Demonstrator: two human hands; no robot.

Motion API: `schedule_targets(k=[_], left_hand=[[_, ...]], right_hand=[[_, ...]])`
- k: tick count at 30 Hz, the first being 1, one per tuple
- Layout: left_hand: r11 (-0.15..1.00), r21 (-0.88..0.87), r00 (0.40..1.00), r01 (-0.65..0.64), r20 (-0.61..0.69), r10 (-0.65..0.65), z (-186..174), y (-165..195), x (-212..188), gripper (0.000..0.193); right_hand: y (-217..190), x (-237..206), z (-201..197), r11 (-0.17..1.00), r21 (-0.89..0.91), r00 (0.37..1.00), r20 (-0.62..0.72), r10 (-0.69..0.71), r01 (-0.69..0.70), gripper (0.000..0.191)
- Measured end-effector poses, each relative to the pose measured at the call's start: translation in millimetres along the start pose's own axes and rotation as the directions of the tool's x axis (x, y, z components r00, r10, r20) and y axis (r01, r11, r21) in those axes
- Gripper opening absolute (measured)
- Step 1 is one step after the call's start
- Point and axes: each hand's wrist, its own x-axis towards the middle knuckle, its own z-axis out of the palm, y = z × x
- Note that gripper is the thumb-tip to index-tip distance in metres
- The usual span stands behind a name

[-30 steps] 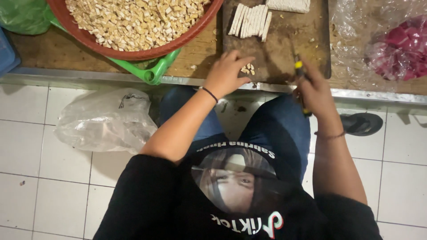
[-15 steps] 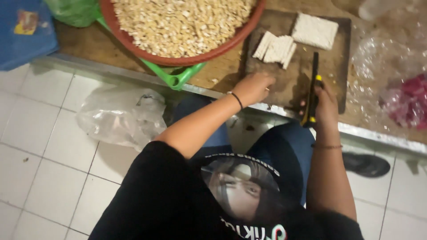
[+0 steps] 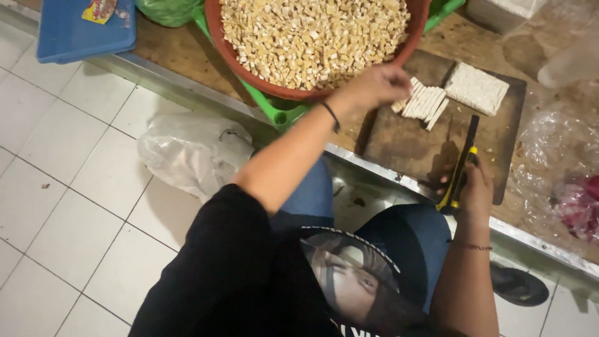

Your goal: The person cuts rectangular tofu blocks into small cubes on a wooden cutting board using a knife. They repeatedly pick up a block, slice it into smaller pieces, and transfer the cubes into a large red bowl. The process continues throughout the clip.

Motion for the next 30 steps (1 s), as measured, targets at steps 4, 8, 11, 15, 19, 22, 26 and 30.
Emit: schedule_targets(k=[4, 8, 11, 15, 19, 22, 26, 30], left_hand=[[0.994, 0.103, 0.968, -0.042, -0.243, 0.066, -79, 58, -12, 0.02], [0.764, 0.637, 0.834, 0.103, -0.474, 0.283, -153, 75, -25, 0.013], [0.363, 0.926, 0.763, 0.106, -0.31, 0.568, -180, 68, -34, 0.014], [0.239, 0.954, 0.727, 0.181, -0.294, 0.621, -169, 71, -45, 0.016], [0.444, 0.896, 0.836, -0.015, -0.232, 0.498, -96, 79, -54, 0.017], [0.533, 0.841, 0.944, -0.094, -0.095, 0.317, -20, 49, -61, 0.015], [0.54, 0.836, 0.946, -0.099, -0.088, 0.311, 33, -19, -46, 0.024], [0.701, 0.713, 0.913, -0.011, -0.279, 0.298, 29, -71, -10, 0.035]], right_hand=[[0, -1, -1, 1.0, -0.014, 1.0, 0.017, -0.019, 0.019, 0.035], [1, 1, -1, 1.0, -0.011, 1.0, -0.005, 0.011, -0.011, 0.037], [1, 1, -3, 1.0, -0.029, 1.0, -0.021, 0.006, -0.007, 0.038], [2, 1, -2, 1.0, -0.027, 1.0, -0.026, 0.011, -0.012, 0.037], [1, -1, -3, 1.0, -0.028, 1.0, -0.021, 0.013, -0.014, 0.033], [1, 0, -3, 0.999, -0.027, 0.999, -0.034, 0.019, -0.02, 0.032], [3, 0, -3, 0.999, -0.017, 0.998, -0.05, 0.049, -0.05, 0.031], [6, -1, -2, 0.999, -0.022, 0.997, -0.057, 0.044, -0.045, 0.03]])
